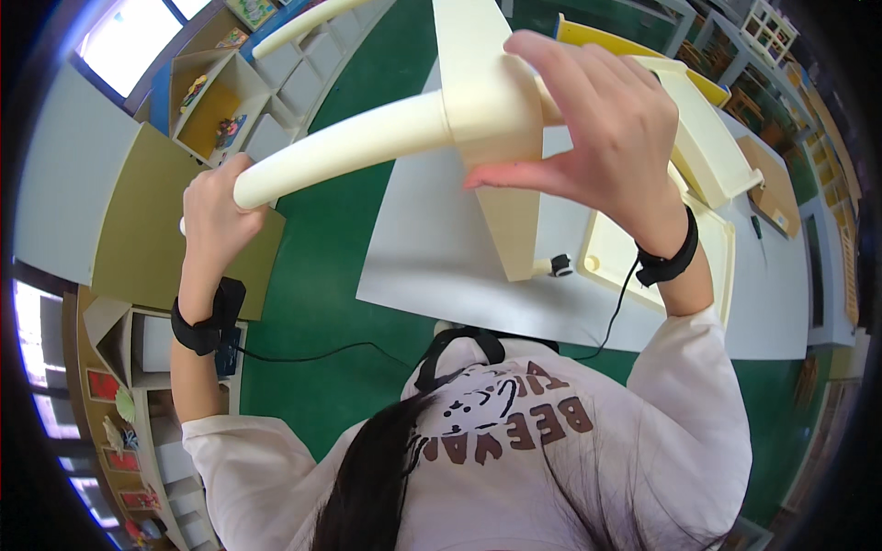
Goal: Assembling or disassembling a modular plastic shelving unit by connecting and disconnecting plastic poles and shelves.
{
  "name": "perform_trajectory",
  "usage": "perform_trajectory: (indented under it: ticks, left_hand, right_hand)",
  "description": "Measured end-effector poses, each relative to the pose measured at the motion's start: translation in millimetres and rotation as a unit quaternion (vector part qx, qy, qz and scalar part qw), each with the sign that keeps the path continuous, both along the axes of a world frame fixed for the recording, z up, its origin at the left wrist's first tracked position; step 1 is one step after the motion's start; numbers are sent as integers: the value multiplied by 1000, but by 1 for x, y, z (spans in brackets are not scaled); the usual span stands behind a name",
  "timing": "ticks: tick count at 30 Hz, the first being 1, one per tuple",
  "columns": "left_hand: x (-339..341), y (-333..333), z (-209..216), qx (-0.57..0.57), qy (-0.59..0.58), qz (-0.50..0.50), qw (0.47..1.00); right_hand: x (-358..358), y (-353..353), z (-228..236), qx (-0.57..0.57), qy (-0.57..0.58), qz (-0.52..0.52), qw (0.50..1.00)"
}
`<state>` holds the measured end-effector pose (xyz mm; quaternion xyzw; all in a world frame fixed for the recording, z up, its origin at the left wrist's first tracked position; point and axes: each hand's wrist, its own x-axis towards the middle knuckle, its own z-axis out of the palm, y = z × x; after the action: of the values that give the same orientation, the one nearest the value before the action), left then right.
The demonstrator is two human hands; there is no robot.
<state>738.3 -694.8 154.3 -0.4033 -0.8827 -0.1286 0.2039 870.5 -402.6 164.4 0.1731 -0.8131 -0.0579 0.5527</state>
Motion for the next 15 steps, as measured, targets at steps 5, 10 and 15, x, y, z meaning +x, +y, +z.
perform_trajectory:
  ticks: [5, 10, 15]
  left_hand:
    - [-3, 19, 12, 1, 95, -11, 995]
    - [-15, 43, 21, 13, 98, -89, 991]
    - [-23, 78, 39, -52, 79, -184, 978]
  right_hand:
    - [28, 3, 23, 24, -100, -89, 991]
    - [40, 22, 7, 33, -78, -91, 992]
    - [66, 39, -4, 30, -53, -130, 990]
